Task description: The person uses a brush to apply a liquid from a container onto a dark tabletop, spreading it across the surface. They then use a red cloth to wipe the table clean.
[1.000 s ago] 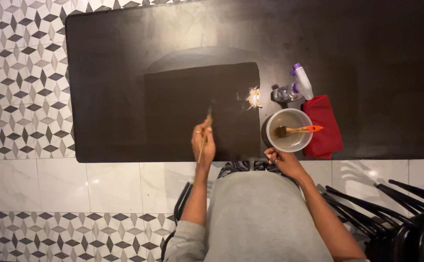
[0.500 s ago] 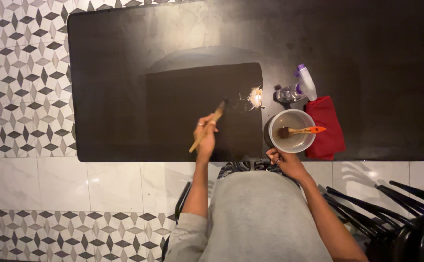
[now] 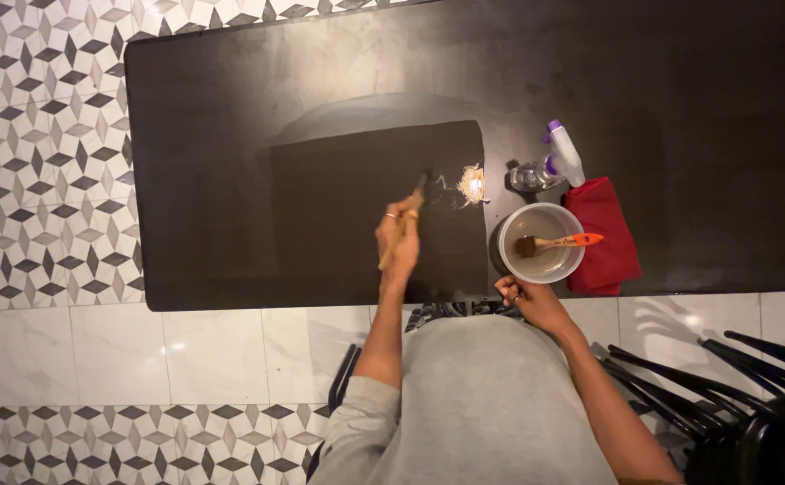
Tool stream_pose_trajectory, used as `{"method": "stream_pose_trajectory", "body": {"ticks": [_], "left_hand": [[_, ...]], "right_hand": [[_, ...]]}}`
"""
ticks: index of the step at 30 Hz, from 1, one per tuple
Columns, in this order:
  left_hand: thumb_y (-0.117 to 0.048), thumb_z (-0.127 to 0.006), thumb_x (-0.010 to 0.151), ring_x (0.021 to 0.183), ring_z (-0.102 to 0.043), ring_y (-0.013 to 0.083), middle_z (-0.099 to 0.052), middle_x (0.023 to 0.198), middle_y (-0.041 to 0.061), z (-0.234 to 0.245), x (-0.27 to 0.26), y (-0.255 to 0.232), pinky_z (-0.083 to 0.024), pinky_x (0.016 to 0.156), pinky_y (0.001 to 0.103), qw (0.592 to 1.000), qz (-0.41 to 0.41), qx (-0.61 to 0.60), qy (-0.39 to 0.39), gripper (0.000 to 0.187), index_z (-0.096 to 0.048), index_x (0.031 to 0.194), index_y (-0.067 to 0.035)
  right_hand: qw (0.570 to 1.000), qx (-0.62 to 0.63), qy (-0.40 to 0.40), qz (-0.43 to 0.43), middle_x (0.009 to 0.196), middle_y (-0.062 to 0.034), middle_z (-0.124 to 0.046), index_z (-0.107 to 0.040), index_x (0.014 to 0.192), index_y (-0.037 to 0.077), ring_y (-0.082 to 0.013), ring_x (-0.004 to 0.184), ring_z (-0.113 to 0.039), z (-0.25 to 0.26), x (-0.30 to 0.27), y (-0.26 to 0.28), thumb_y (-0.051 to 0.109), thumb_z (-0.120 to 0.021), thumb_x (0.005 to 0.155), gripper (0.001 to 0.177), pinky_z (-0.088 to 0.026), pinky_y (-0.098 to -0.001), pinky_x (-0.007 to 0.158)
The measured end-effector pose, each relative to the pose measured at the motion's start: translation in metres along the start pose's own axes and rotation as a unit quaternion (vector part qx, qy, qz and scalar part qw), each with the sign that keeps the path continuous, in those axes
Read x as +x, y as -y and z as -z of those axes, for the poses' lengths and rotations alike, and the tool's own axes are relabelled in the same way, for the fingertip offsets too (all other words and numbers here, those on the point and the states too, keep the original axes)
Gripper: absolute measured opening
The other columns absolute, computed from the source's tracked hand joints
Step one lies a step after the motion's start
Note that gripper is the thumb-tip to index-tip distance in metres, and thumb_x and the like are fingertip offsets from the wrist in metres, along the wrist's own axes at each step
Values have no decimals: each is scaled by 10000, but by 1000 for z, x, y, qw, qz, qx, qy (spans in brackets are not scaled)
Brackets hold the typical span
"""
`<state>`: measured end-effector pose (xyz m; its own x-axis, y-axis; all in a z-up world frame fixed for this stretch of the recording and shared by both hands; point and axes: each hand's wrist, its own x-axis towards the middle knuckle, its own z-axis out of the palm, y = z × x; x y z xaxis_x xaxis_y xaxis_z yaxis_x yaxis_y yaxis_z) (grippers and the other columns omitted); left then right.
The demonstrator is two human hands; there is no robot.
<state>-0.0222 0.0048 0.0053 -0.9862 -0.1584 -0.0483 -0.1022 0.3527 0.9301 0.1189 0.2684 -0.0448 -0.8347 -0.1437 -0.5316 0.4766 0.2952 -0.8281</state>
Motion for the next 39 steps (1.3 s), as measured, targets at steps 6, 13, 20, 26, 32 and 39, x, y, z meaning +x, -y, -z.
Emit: {"method": "stream_pose_trajectory", "body": {"ticks": [6, 13, 20, 26, 32, 39], "left_hand": [[-76, -574, 990, 947, -724, 300, -701, 1104, 184, 1, 13, -6, -570, 805, 389, 990, -26, 38, -132, 231, -648, 1197, -5], [-118, -617, 992, 962, -730, 341, -727, 1086, 192, -11, 23, -6, -578, 827, 421, 992, -114, 54, 14, 219, -682, 1179, -24], [-136, -571, 985, 896, -711, 336, -713, 1060, 157, 8, 44, 11, -543, 776, 437, 991, 37, 60, -109, 228, -656, 1181, -57], [-97, -601, 959, 897, -668, 346, -673, 1061, 179, -8, 31, 1, -474, 805, 465, 952, -148, 260, -56, 311, -651, 1253, -7], [-150, -626, 990, 905, -730, 342, -733, 1032, 172, -18, 36, -15, -567, 783, 441, 998, -31, 37, 49, 253, -698, 1221, -75], [-135, -600, 990, 968, -731, 310, -744, 1103, 139, -10, 45, 6, -553, 817, 456, 969, -115, 164, -148, 244, -668, 1214, -65]], "right_hand": [[1000, 23, -9, 15, 848, -10, -639, -661, 1040, -2, -92, 737, -604, -4, 2, -6, -8, -572, 940, 134, -497, -274, 667], [999, 19, -7, 26, 853, -9, -626, -648, 1007, -5, -89, 748, -603, -4, 3, -11, -8, -565, 939, 108, -494, -267, 673], [999, -6, -25, -23, 842, -15, -660, -671, 1031, 3, -98, 727, -619, -5, 1, -1, 12, -605, 932, 119, -497, -279, 661], [999, -10, -29, -27, 841, -17, -669, -679, 1039, 6, -93, 711, -622, -6, 2, 1, 56, -621, 961, 109, -495, -279, 647], [998, -49, -31, 1, 844, -15, -691, -692, 1047, 8, -97, 713, -632, -4, 2, 2, 0, -579, 928, 164, -480, -289, 628], [999, 11, -23, 21, 867, -22, -656, -663, 1044, -10, -95, 733, -625, -6, 2, -6, -25, -573, 939, 138, -507, -280, 658]]}}
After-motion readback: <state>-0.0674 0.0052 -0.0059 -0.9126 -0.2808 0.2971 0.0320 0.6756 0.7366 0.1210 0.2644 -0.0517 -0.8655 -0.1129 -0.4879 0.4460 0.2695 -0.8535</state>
